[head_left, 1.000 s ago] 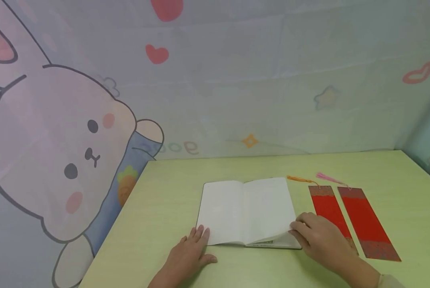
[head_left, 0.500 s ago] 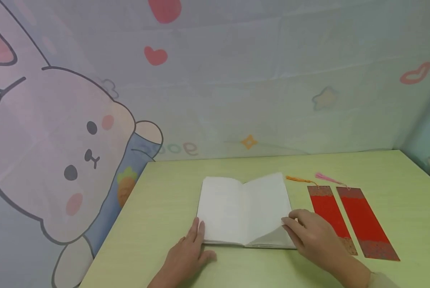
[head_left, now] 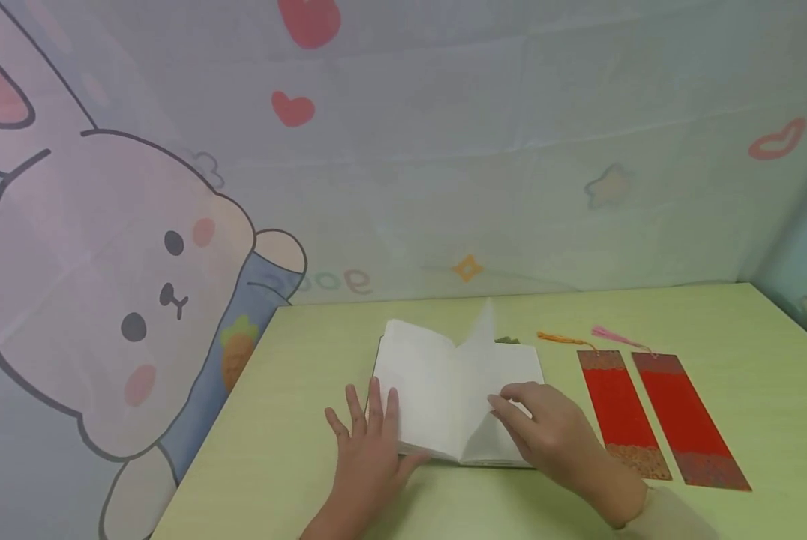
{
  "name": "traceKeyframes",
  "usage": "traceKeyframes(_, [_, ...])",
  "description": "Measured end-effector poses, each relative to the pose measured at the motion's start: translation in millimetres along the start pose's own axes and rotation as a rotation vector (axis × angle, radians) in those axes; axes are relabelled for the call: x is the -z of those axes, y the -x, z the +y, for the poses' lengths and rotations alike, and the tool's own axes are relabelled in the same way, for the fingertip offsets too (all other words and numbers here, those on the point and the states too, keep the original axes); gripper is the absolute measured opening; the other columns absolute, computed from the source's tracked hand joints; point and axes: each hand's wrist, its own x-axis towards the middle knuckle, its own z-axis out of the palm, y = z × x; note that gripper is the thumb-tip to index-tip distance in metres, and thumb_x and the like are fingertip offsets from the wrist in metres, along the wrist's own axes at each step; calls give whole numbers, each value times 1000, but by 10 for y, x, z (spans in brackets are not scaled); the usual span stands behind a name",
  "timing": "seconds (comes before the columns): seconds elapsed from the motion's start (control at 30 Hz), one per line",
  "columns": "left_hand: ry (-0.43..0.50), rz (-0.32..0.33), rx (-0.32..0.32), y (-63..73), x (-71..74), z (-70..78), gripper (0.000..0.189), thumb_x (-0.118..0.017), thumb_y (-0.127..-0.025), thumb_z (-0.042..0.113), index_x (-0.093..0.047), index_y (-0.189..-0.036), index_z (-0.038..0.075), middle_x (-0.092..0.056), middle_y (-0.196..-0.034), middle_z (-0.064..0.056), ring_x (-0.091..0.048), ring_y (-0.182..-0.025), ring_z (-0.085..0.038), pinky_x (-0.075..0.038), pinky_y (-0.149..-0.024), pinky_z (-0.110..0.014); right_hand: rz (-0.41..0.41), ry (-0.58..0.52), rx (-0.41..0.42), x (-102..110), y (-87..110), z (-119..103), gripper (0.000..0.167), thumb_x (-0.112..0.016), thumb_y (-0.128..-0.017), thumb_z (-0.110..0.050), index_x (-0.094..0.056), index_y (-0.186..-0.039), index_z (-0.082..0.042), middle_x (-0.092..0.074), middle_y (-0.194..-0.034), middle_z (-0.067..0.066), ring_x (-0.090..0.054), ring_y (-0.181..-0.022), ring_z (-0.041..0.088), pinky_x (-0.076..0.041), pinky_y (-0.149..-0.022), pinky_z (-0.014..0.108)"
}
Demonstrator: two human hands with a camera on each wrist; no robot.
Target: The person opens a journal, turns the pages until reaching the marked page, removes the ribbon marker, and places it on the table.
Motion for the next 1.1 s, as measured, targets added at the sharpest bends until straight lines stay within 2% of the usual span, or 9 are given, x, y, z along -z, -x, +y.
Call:
traceKeyframes(0.1, [-40,50,-7,-39,10,115,89,-48,-80,69,-39,-140,4,-20,-149,-23,5,-135,-48,2,-94,-74,20,-14,29,-56,-27,-14,24,-47,-96,-12,-68,-89,-1,-64,-79,9,-59,-61,21,-50,-52,31])
traceKeyframes(0.2, [-58,82,-53,-73,-15,221,87,-44,-81,70,-44,-137,3,-27,-147,-23,-4,-136,-47,-3,-95,-74,7,-23,28,-98,-12,-28,26,-48,-97,-13,-69,-89,-1,-66,-82,9,-61,-65,22,-52,-55,33])
traceKeyframes(0.3, [-48,89,-103,-100,-69,299,87,-43,-83,69,-41,-137,1,-28,-147,-22,-10,-136,-46,-7,-99,-70,-30,-28,8,-122,33,-47,28,-45,-98,-13,-69,-92,-1,-67,-86,10,-63,-68,22,-53,-58,34])
traceKeyframes(0.43, [-29,112,-151,-123,-148,340,88,-49,-85,62,-32,-140,-4,-25,-147,-23,-14,-136,-42,-12,-105,-60,-74,-37,-15,-134,92,-69,29,-42,-98,-12,-69,-96,-1,-67,-90,10,-64,-71,22,-54,-60,35])
traceKeyframes(0.67, [-71,230,-230,-156,-196,275,88,-59,-86,49,-23,-142,-8,-21,-148,-26,-21,-136,-38,-22,-107,-51,-50,-46,5,-125,105,-79,28,-42,-96,-8,-69,-98,0,-66,-91,11,-62,-69,22,-52,-58,34])
traceKeyframes(0.77, [-108,305,-272,-170,-190,231,93,-66,-81,46,-22,-142,-8,-19,-148,-27,-22,-136,-38,-26,-105,-53,-31,-48,16,-102,68,-78,26,-44,-95,-9,-68,-97,0,-66,-89,11,-61,-67,22,-52,-56,33])
traceKeyframes(0.87, [-162,386,-304,-183,-184,189,98,-74,-74,43,-25,-141,-8,-19,-146,-31,-26,-133,-42,-31,-97,-61,-21,-48,17,-83,66,-61,25,-46,-95,-11,-68,-95,0,-65,-88,12,-61,-65,22,-52,-54,33])
traceKeyframes(1.0, [-224,482,-285,-172,-199,126,103,-81,-63,43,-32,-139,-6,-20,-141,-39,-31,-127,-50,-35,-86,-69,-44,-43,-13,-64,158,-12,27,-46,-96,-16,-68,-93,-1,-65,-88,11,-61,-65,22,-51,-53,32])
traceKeyframes(1.1, [-247,466,-244,-135,-201,80,103,-84,-57,44,-39,-137,-1,-23,-140,-39,-30,-126,-52,-35,-85,-69,-92,-41,-55,-30,268,32,29,-44,-97,-18,-68,-94,-2,-65,-89,11,-61,-65,21,-50,-52,32])
